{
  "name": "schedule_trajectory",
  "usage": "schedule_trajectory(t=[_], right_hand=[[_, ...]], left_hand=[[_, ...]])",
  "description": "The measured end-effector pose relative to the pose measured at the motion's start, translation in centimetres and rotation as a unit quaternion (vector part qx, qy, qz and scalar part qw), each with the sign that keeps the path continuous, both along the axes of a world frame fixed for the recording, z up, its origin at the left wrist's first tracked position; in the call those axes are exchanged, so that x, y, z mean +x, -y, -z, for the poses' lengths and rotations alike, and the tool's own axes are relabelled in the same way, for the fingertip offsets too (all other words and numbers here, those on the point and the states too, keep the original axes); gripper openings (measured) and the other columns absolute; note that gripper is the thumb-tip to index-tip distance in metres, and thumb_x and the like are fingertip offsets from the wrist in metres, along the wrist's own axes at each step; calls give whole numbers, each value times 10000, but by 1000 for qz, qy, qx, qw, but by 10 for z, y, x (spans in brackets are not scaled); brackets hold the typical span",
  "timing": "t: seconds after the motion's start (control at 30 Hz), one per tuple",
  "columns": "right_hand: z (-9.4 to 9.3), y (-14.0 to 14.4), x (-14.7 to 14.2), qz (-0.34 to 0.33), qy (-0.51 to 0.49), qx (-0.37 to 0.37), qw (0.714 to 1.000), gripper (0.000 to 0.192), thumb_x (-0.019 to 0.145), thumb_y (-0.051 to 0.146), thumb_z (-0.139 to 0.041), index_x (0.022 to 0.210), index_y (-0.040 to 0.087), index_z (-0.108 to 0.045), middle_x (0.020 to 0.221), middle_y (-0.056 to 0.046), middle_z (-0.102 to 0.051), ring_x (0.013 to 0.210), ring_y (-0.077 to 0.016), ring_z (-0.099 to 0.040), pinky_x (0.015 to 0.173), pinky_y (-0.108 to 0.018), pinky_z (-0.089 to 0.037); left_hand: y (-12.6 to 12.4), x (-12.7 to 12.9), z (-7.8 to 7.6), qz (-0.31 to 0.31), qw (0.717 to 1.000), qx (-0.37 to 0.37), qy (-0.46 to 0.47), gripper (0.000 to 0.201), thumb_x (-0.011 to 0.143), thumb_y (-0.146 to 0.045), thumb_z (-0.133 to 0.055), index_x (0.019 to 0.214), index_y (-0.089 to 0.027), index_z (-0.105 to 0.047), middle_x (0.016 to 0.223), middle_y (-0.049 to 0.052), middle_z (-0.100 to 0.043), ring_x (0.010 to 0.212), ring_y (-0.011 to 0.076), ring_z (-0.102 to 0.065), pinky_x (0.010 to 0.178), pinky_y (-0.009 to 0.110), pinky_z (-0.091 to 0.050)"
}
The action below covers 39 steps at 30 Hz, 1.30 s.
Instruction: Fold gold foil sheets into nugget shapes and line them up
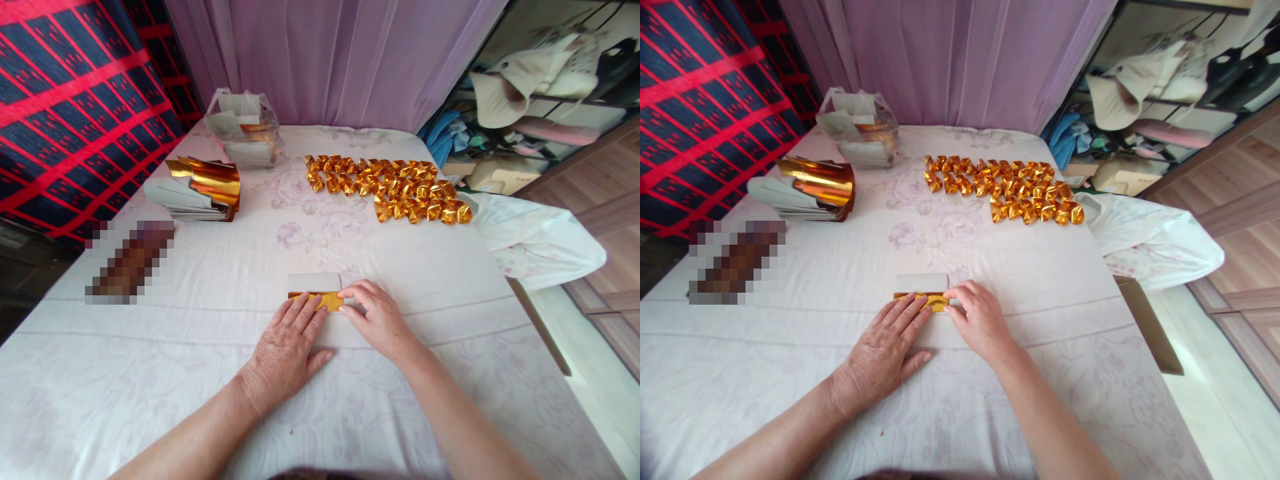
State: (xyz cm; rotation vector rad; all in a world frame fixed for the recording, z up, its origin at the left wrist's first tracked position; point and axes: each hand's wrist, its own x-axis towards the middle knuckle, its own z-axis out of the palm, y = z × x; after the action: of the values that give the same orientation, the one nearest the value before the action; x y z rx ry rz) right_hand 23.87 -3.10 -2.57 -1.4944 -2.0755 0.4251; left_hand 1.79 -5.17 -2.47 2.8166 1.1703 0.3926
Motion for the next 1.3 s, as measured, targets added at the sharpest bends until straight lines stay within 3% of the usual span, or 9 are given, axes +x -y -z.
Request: schedule_trajectory(t=[0.27, 0.5, 0.93, 1.3], right_hand=[[-3, 0, -1, -5, -31, -6, 999, 136, 899, 167, -515, 908, 226, -637, 923, -36, -672, 858, -182, -634, 765, -314, -483], [0, 2, -13, 55, 35, 41, 997, 38, 835, 238, -672, 849, 221, -641, 868, -32, -663, 823, -204, -623, 742, -328, -456], [-1, 2, -12, 46, 37, 30, 998, 33, 836, 205, -661, 842, 233, -645, 865, -22, -667, 820, -194, -617, 745, -327, -458], [-2, 2, -12, 44, 36, 33, 998, 44, 837, 198, -670, 841, 231, -641, 858, -19, -662, 808, -193, -610, 731, -325, -446]], left_hand=[[-1, 0, -1, 7, 1000, 8, -9, 611, 949, -543, -456, 1385, -116, -489, 1469, 147, -488, 1375, 309, -412, 1114, 471, -351], [-2, 0, -4, 13, 1000, -3, -12, 597, 948, -505, -485, 1442, -176, -423, 1487, 148, -458, 1390, 320, -391, 1103, 495, -350], [-3, -3, -2, 16, 1000, 8, 8, 557, 934, -473, -526, 1384, -147, -483, 1465, 157, -487, 1375, 317, -417, 1102, 499, -371], [-11, -16, 0, 53, 999, 2, 9, 541, 970, -462, -478, 1401, -137, -442, 1461, 133, -503, 1384, 280, -423, 1106, 467, -409]])
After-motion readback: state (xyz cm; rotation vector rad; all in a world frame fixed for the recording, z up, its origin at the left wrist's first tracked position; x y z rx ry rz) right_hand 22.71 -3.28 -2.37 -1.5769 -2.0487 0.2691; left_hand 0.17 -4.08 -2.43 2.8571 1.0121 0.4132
